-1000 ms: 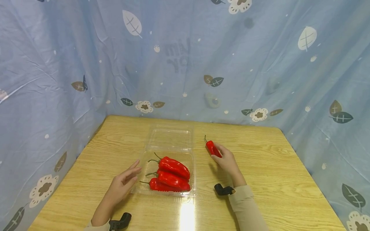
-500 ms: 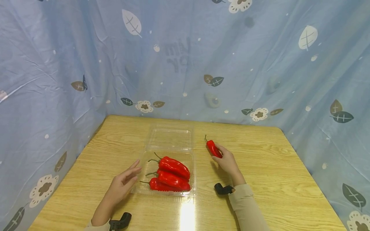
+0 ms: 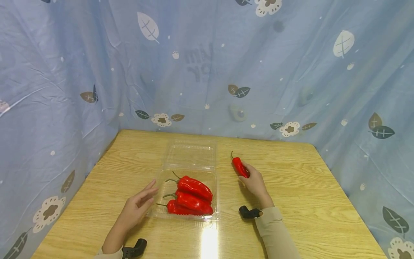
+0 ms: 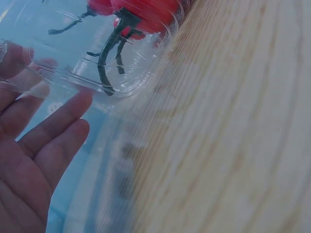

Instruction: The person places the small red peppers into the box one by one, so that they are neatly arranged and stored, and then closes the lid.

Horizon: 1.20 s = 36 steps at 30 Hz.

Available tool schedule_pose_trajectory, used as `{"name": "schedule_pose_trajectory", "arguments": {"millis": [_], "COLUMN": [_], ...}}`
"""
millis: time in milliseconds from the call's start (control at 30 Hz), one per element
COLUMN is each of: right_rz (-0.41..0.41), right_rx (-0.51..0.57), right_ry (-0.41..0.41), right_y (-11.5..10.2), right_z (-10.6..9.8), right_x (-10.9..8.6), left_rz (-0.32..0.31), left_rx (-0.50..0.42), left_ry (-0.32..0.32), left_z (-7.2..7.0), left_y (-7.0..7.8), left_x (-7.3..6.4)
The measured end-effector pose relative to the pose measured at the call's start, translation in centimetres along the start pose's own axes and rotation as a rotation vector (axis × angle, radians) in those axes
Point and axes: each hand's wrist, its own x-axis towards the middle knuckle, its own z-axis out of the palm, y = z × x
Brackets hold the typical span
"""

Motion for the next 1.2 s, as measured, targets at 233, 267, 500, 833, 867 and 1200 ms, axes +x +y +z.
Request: {"name": "schedule_pose_trajectory", "arguments": {"millis": [233,267,500,833,867,1200], "right_rz": [0.007,0.003,-0.012,-0.048,-0.050,-0.176], "right_rx": [-0.001,0.002,0.059,0.175,0.185,0.255], "right_ry": [0.025,0.028,0.058,0.061,0.056,0.006], "right_y": [0.3,0.3,0.4,-0.6,-0.8,-3.3], "right_z": [0.2,0.2,0.5,0.1,0.0,-0.5], "right_x": [-0.1,-0.1,-0.4,-0.6,-0.6,-1.3], "left_rz": [-0.011,-0.011,0.009,0.010,0.011,0.007], "left_rx": [-0.002,-0.003,0.012,0.008,0.009,0.010], "left_ry": [0.005,0.006,0.007,0.010,0.009,0.012], "left_z": [0.0,0.0,0.0,0.1,0.1,0.1], "left_y": [0.0,0.0,-0.1,-0.1,-0.1,-0.1], "left_x": [0.1,0.1,0.0,0.1,0.1,0.0]}}
